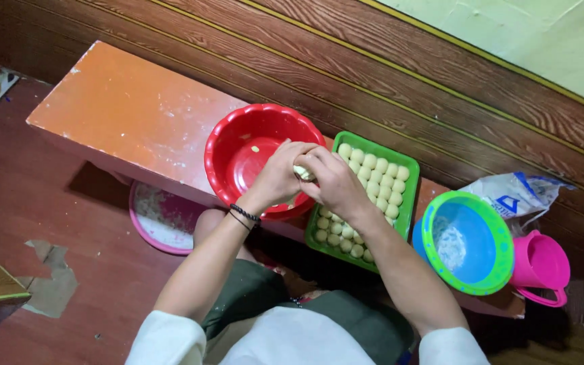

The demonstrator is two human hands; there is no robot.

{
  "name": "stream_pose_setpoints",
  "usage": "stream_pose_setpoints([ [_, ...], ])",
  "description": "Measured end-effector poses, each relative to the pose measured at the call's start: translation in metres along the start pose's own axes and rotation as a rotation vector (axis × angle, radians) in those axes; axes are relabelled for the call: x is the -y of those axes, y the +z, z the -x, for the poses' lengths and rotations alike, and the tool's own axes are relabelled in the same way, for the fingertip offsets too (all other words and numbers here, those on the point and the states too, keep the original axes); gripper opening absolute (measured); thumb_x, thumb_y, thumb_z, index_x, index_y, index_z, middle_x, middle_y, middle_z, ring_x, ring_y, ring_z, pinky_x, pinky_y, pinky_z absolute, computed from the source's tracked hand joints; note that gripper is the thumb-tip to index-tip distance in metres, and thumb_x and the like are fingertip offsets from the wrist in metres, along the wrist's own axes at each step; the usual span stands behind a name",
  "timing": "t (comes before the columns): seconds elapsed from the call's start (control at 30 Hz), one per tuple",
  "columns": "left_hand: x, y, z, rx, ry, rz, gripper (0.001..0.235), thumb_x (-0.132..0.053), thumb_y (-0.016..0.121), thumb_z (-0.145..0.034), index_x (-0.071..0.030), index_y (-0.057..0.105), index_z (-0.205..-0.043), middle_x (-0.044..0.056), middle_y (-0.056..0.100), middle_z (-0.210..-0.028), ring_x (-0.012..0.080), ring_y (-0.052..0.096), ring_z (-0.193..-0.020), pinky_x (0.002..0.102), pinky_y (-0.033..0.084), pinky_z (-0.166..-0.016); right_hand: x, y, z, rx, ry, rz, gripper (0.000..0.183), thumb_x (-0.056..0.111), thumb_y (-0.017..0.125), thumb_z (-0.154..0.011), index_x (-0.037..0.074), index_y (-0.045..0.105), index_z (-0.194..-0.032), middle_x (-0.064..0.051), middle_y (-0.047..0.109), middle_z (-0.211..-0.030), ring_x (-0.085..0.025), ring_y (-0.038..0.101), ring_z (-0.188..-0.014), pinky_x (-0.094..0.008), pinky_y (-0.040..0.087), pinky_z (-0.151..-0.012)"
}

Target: The person takes small pieces of dough from a red bowl and rolls them into balls by hand. The finished dough balls are placed into a green tray. The person occasionally dips their hands into a blue bowl containing white powder during the process.

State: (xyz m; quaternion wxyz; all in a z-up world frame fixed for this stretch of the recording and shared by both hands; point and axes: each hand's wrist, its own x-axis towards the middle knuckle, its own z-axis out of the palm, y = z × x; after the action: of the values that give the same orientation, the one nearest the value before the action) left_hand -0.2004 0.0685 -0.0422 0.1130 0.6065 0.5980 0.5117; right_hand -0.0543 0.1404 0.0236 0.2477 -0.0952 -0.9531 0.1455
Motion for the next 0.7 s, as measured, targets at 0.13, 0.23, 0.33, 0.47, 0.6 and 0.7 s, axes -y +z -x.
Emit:
stream_pose_setpoints([
  [0.13, 0.031, 0.016, 0.01, 0.14, 0.043, -0.049, 0.049, -0.027, 0.089, -0.068, -0.017, 0.066, -0.11, 0.002, 0.067, -0.108, 0.0279, 0.058, -0.122, 0.047, 0.037, -0.116, 0.0, -0.007, 0.016, -0.071, 0.02, -0.105, 0.041, 0.012, 0.079, -0.081, 0.022, 0.07, -0.119, -0.001, 0.064, -0.106, -0.023, 0.068, -0.099, -0.034, 0.057, -0.086],
  [0.23, 0.018, 0.004, 0.007, 0.184, 0.043, -0.225, 0.033, -0.023, 0.083, -0.07, -0.017, 0.065, -0.096, 0.001, 0.061, -0.098, 0.0274, 0.056, -0.113, 0.041, 0.048, -0.101, -0.005, -0.002, 0.022, -0.091, 0.144, -0.19, 0.038, 0.009, 0.077, -0.081, 0.023, 0.072, -0.116, 0.001, 0.065, -0.105, -0.02, 0.068, -0.099, -0.033, 0.058, -0.085],
  [0.33, 0.016, 0.005, 0.001, 0.2, 0.041, -0.472, 0.038, -0.017, 0.082, -0.062, -0.017, 0.061, -0.094, 0.002, 0.059, -0.095, 0.0261, 0.056, -0.107, 0.038, 0.056, -0.088, 0.004, -0.005, 0.022, -0.077, 0.279, -0.235, 0.038, 0.011, 0.076, -0.082, 0.02, 0.069, -0.118, -0.003, 0.061, -0.112, -0.025, 0.067, -0.105, -0.039, 0.058, -0.088],
  [0.47, 0.044, 0.022, -0.004, 0.065, 0.255, -0.833, 0.028, -0.024, 0.077, -0.063, -0.016, 0.059, -0.083, 0.0, 0.059, -0.081, 0.0208, 0.059, -0.092, 0.031, 0.055, -0.071, 0.015, -0.001, 0.018, -0.064, 0.282, -0.146, 0.053, 0.013, 0.075, -0.089, 0.014, 0.059, -0.139, -0.014, 0.055, -0.126, -0.038, 0.062, -0.12, -0.05, 0.055, -0.099],
  [0.6, 0.051, 0.018, -0.019, 0.024, 0.306, -0.855, 0.023, -0.025, 0.074, -0.064, -0.019, 0.062, -0.083, -0.002, 0.058, -0.079, 0.0199, 0.057, -0.089, 0.032, 0.054, -0.068, -0.019, 0.04, 0.023, -0.221, 0.221, -0.067, 0.047, 0.008, 0.074, -0.09, 0.014, 0.066, -0.135, -0.013, 0.063, -0.11, -0.034, 0.068, -0.109, -0.043, 0.058, -0.091],
  [0.7, 0.057, 0.026, -0.009, -0.111, 0.206, -0.993, 0.015, -0.032, 0.067, -0.079, -0.018, 0.061, -0.078, 0.003, 0.059, -0.072, 0.0247, 0.06, -0.085, 0.035, 0.056, -0.066, -0.022, 0.062, 0.03, -0.316, 0.247, -0.151, 0.035, 0.001, 0.075, -0.086, 0.01, 0.073, -0.12, -0.01, 0.066, -0.104, -0.029, 0.071, -0.099, -0.037, 0.061, -0.083],
])
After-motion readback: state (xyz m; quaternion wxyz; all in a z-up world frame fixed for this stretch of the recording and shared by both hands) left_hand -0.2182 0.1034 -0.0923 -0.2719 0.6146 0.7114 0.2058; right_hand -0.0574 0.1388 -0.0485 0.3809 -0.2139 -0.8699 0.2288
